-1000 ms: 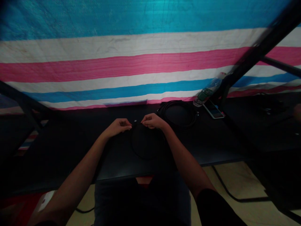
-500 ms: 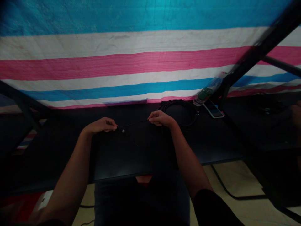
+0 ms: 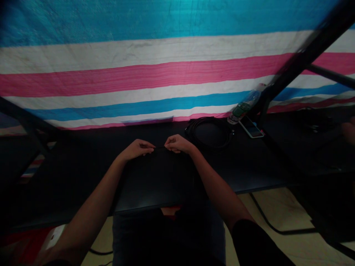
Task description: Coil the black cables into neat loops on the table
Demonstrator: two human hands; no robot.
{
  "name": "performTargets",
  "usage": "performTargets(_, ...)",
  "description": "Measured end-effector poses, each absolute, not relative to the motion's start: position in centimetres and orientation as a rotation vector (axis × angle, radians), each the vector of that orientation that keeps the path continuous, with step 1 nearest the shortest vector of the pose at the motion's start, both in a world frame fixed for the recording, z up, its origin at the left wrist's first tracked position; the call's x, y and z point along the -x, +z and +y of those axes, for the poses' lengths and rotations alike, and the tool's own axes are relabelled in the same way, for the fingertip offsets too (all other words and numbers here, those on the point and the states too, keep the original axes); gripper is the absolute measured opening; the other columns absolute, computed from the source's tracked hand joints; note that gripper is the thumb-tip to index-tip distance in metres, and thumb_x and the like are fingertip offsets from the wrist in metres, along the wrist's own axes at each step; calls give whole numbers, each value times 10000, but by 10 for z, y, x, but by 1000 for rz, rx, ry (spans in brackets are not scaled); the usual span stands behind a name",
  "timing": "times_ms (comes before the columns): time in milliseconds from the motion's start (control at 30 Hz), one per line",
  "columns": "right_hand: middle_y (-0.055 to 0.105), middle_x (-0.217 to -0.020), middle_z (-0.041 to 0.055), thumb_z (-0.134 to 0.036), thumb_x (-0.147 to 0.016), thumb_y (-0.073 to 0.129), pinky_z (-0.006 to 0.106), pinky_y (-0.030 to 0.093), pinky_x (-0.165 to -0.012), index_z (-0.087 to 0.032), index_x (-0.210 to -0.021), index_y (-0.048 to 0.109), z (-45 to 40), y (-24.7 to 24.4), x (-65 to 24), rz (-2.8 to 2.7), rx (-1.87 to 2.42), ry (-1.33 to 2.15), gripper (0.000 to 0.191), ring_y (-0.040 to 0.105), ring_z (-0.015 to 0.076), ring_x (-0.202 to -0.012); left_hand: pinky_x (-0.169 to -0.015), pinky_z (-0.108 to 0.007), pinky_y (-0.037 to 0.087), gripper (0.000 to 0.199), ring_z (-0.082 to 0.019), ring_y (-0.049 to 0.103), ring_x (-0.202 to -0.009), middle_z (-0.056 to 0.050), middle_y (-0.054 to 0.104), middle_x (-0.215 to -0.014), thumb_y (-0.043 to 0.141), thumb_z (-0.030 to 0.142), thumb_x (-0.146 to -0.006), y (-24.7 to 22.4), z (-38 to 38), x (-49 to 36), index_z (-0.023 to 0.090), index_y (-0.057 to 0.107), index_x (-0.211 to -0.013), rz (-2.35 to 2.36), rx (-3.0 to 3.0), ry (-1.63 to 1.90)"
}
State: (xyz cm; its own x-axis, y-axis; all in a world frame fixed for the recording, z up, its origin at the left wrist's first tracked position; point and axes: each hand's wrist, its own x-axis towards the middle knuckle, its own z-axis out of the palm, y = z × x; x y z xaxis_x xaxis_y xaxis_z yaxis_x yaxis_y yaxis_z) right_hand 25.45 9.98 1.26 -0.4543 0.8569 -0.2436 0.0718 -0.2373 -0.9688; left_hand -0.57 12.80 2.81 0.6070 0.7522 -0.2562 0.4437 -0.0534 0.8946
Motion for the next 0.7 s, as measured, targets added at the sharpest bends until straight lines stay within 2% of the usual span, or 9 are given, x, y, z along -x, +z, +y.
performTargets(167,581,-597,-39,-277,-774,744,157,280,-320,-132,-847,625,99,11,-249,-1434,1035,1761,202,410,28,-376,-557,-222,418,322,-114,572,-623,-34,709,-766,723,348,-785,24,125,-8,173,755,-1054,983,-1719,493)
performTargets(300,616,-669,-22,-251,-739,786,156,355,-368,-115,-935,644,99,17,-262,-1477,1010,1977,278,467,36,-441,-608,-235,441,255,-129,602,-668,-32,712,-745,739,343,-769,31,135,14,182,779,-962,939,-1755,283)
performTargets(500,542,-601,-69,-262,-780,768,130,229,-324,-130,-926,631,102,24,-299,-1506,1029,2023,240,371,6,-391,-577,-218,416,298,-123,592,-650,-26,707,-736,756,407,-755,45,155,83,196,776,-964,1054,-1735,124)
performTargets(633,552,-585,-58,-279,-777,764,140,218,-304,-134,-854,620,102,21,-301,-1550,1093,2033,218,372,12,-366,-547,-230,411,326,-127,577,-614,-33,715,-760,749,420,-747,44,158,89,199,769,-986,1156,-1705,108)
performTargets(700,561,-586,-51,-283,-768,765,144,225,-300,-136,-825,610,101,19,-291,-1529,1102,1981,221,376,14,-363,-594,-251,451,335,-146,606,-668,-43,728,-824,749,422,-744,40,155,74,201,760,-995,1178,-1747,235)
